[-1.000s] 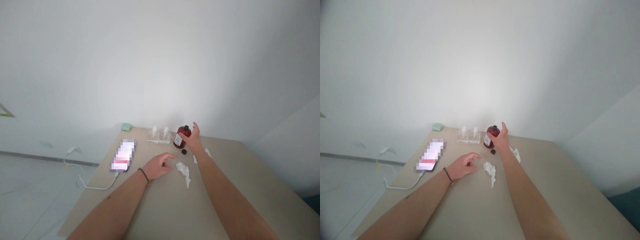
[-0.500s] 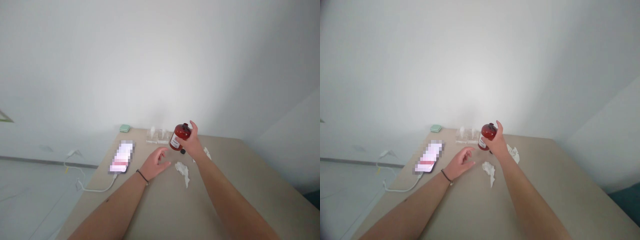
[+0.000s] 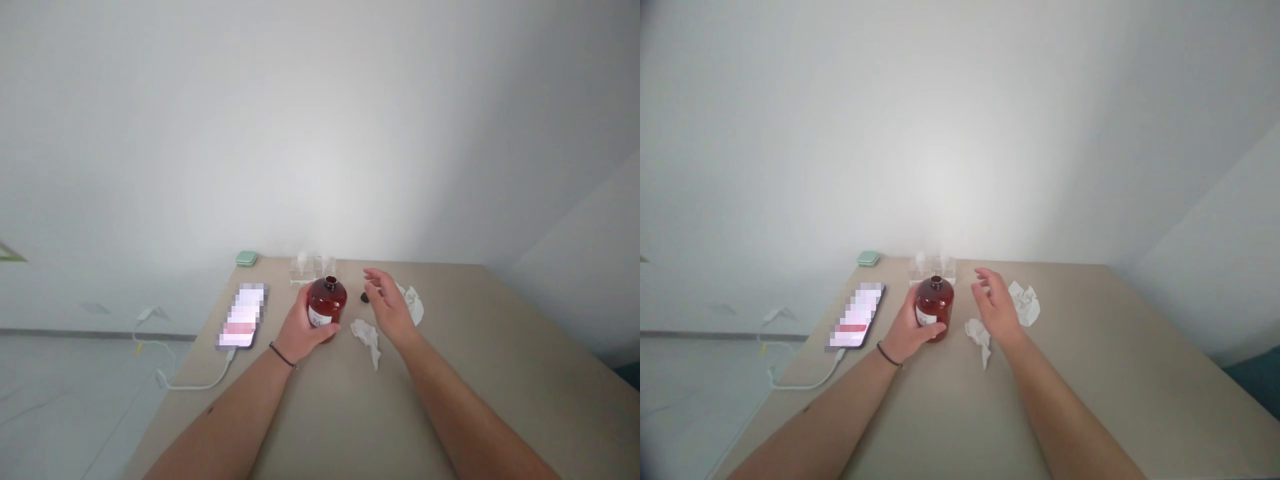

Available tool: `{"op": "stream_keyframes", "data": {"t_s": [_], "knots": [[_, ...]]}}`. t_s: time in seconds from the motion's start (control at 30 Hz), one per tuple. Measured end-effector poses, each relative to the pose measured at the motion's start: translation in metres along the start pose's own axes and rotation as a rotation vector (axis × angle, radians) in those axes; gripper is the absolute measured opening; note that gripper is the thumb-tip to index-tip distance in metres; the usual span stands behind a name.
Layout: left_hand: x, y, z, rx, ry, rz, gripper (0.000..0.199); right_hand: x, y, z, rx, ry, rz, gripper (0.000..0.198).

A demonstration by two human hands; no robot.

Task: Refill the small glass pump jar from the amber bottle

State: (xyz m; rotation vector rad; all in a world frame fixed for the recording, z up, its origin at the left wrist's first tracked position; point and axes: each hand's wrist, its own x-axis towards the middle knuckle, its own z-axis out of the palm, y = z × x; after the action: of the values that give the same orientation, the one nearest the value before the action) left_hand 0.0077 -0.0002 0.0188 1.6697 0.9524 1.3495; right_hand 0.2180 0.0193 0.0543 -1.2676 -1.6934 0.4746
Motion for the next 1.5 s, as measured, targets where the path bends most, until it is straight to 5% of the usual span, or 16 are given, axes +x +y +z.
{"op": "stream_keyframes", "data": {"t_s": [0.17,0.27,0.37,0.47,0.53,0.67,0.77,0.93,1.17,1.5], "knots": [[0.000,-0.003,-0.002,0.063,0.023,-0.033,0.082,0.009,0.036,-0.034,-0.501,0.098,0.066,0.028],[0.000,-0.002,-0.003,0.085,0.024,-0.047,0.080,0.007,0.051,-0.044,-0.728,0.083,0.255,0.035],[0.000,-0.004,-0.003,0.086,0.035,-0.062,0.079,0.006,0.056,-0.044,-0.798,0.013,0.347,0.040],[-0.001,-0.007,-0.004,0.068,0.056,-0.066,0.079,0.004,0.045,-0.035,-0.742,-0.006,0.260,0.033],[0.000,-0.009,-0.005,0.061,0.067,-0.062,0.079,-0.001,0.030,-0.025,-0.641,-0.135,0.193,0.029],[0.000,-0.009,-0.007,0.083,0.075,-0.066,0.078,-0.020,0.005,-0.007,-0.594,-0.466,0.279,0.033],[-0.001,-0.010,-0.007,0.080,0.054,-0.086,0.077,-0.028,0.000,-0.001,-0.610,-0.550,0.215,0.023],[-0.004,-0.012,-0.005,-0.053,-0.024,-0.159,0.082,-0.019,0.007,-0.006,-0.215,-0.386,0.217,0.021],[-0.006,-0.003,0.000,-0.483,-0.319,-0.282,0.077,-0.013,0.004,-0.009,0.585,-0.050,0.314,0.032],[-0.006,0.010,0.003,-0.553,-0.448,-0.359,0.073,-0.028,-0.001,0.002,0.807,-0.174,0.323,0.037]]}}
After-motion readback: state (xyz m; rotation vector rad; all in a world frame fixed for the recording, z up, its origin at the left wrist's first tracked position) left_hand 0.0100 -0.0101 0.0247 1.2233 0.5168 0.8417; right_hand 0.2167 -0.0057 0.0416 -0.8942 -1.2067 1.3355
